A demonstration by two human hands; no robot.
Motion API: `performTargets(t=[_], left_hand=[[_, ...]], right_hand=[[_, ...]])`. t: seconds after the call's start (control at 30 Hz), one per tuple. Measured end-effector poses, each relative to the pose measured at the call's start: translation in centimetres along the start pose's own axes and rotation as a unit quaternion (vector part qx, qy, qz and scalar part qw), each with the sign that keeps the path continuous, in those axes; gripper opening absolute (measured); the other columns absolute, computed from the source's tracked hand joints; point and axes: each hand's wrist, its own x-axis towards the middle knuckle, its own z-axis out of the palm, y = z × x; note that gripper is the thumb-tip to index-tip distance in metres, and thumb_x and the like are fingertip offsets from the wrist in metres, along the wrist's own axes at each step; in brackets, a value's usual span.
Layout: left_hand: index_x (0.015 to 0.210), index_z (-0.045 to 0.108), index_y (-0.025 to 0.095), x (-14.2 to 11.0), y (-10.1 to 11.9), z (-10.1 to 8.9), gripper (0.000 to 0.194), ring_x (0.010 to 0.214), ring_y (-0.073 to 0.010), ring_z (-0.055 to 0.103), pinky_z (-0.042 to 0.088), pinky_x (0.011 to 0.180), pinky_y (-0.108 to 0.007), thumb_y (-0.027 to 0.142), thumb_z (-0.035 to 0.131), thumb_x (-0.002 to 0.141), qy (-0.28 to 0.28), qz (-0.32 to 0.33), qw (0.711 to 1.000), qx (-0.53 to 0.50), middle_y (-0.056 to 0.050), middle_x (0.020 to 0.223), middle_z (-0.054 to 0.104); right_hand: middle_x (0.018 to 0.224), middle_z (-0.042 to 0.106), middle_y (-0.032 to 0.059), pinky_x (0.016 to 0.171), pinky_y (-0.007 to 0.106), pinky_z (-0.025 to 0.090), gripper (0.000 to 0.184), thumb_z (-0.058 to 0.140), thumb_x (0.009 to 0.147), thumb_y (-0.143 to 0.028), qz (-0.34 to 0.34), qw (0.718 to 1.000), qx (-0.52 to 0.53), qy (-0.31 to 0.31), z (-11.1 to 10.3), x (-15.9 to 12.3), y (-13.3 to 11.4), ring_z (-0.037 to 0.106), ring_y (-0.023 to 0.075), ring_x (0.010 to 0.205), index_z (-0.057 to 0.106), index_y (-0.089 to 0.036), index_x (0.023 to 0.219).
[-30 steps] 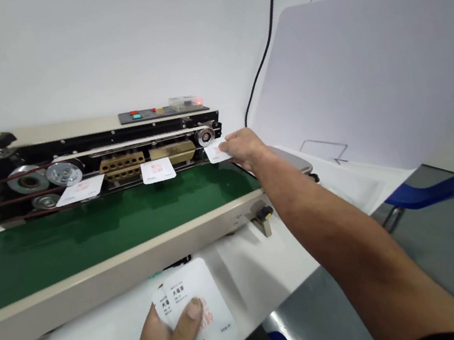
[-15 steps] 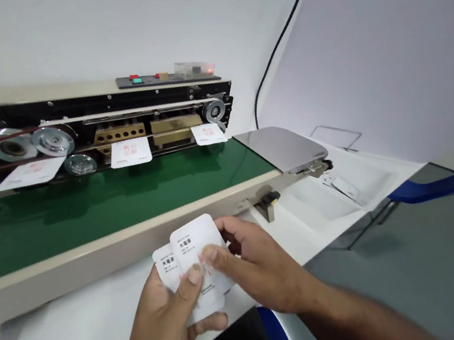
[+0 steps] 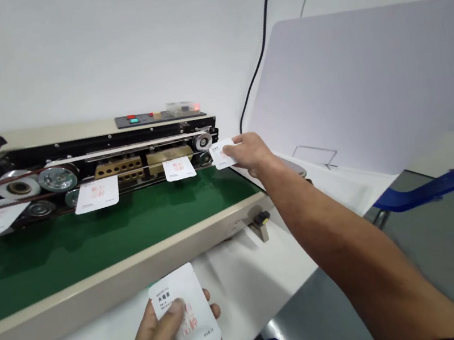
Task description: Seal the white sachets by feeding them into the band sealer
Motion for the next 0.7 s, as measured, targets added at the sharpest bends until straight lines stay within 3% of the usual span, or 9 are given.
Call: performTargets(t=[0.1,0.17,0.27,0.33,0.4,0.43,0.5,0.6,0.7], left_hand=[[0.139,0.039,0.021,-0.4,-0.1,0.1,0.051,0.099,-0.0277,0.069,0.057,0.078,-0.041,0.025,0.057,0.091,-0.027,0.036,0.999,0.000,-0.013,0.105,0.073],[0.139,0.040,0.025,-0.6,-0.1,0.0,0.051,0.109,-0.0255,0.064,0.053,0.090,-0.042,0.030,0.057,0.092,-0.061,0.063,0.996,0.001,-0.010,0.112,0.071],[0.135,0.046,0.028,-0.5,-0.1,-0.3,0.047,0.116,-0.0220,0.058,0.043,0.103,-0.042,0.032,0.060,0.091,-0.078,0.089,0.993,-0.013,-0.004,0.114,0.069],[0.130,0.051,0.030,-0.1,-0.2,-0.6,0.043,0.115,-0.0195,0.058,0.040,0.106,-0.040,0.033,0.063,0.089,-0.074,0.104,0.991,-0.038,-0.001,0.107,0.070],[0.128,0.053,0.030,0.4,-0.4,-0.6,0.042,0.114,-0.0190,0.057,0.040,0.105,-0.038,0.034,0.065,0.088,-0.089,0.123,0.986,-0.070,0.000,0.105,0.069],[0.129,0.052,0.031,0.6,-0.5,-0.6,0.043,0.114,-0.0196,0.057,0.041,0.103,-0.038,0.035,0.065,0.087,-0.101,0.127,0.983,-0.083,-0.001,0.106,0.069],[0.131,0.049,0.031,0.9,-0.8,-0.4,0.049,0.113,-0.0217,0.057,0.042,0.100,-0.039,0.034,0.067,0.086,-0.124,0.128,0.980,-0.093,-0.003,0.109,0.068],[0.130,0.048,0.028,1.1,-1.4,-0.1,0.051,0.114,-0.0237,0.055,0.041,0.099,-0.039,0.032,0.069,0.084,-0.125,0.131,0.982,-0.048,-0.005,0.113,0.066],[0.119,0.055,0.025,1.5,-2.1,-0.1,0.041,0.109,-0.0249,0.056,0.043,0.092,-0.037,0.041,0.068,0.083,-0.118,0.163,0.979,0.019,-0.006,0.114,0.064]], right_hand=[[0.065,0.062,0.0078,0.059,0.029,0.049,0.005,0.064,0.073,-0.010,-0.006,0.999,-0.039,-0.023,1.8,0.7,-0.7,0.062,0.0194,0.066,0.062,-0.011,0.069],[0.077,0.063,0.0105,0.069,0.032,0.050,0.005,0.066,0.075,-0.014,-0.013,0.998,-0.065,-0.014,2.5,0.0,-1.2,0.062,0.0233,0.080,0.062,-0.011,0.076],[0.106,0.059,0.0127,0.084,0.037,0.047,0.027,0.068,0.079,-0.028,-0.125,0.983,-0.100,0.085,2.1,-4.5,-1.7,0.057,0.0248,0.099,0.058,-0.013,0.100],[0.107,0.058,0.0093,0.081,0.035,0.048,0.030,0.064,0.085,-0.036,-0.207,0.970,-0.072,0.105,1.1,-9.7,-1.5,0.057,0.0200,0.090,0.055,-0.016,0.106],[0.088,0.059,0.0043,0.066,0.029,0.048,0.026,0.060,0.089,-0.041,-0.191,0.977,0.000,-0.094,0.3,-15.2,-0.6,0.056,0.0154,0.075,0.055,-0.018,0.098],[0.089,0.060,0.0042,0.065,0.028,0.049,0.028,0.064,0.086,-0.041,-0.166,0.966,0.038,-0.193,0.2,-17.6,0.0,0.057,0.0156,0.077,0.055,-0.018,0.100],[0.090,0.062,0.0033,0.067,0.027,0.049,0.030,0.069,0.083,-0.040,-0.088,0.936,0.118,-0.321,0.5,-21.1,1.5,0.058,0.0151,0.079,0.056,-0.018,0.098],[0.081,0.059,0.0001,0.065,0.025,0.047,0.028,0.072,0.081,-0.038,0.012,0.908,0.237,-0.345,1.6,-23.1,3.0,0.055,0.0124,0.074,0.054,-0.018,0.089],[0.077,0.059,-0.0001,0.064,0.025,0.047,0.025,0.070,0.083,-0.036,0.024,0.905,0.253,-0.341,1.3,-22.3,3.1,0.055,0.0122,0.071,0.053,-0.017,0.086]])
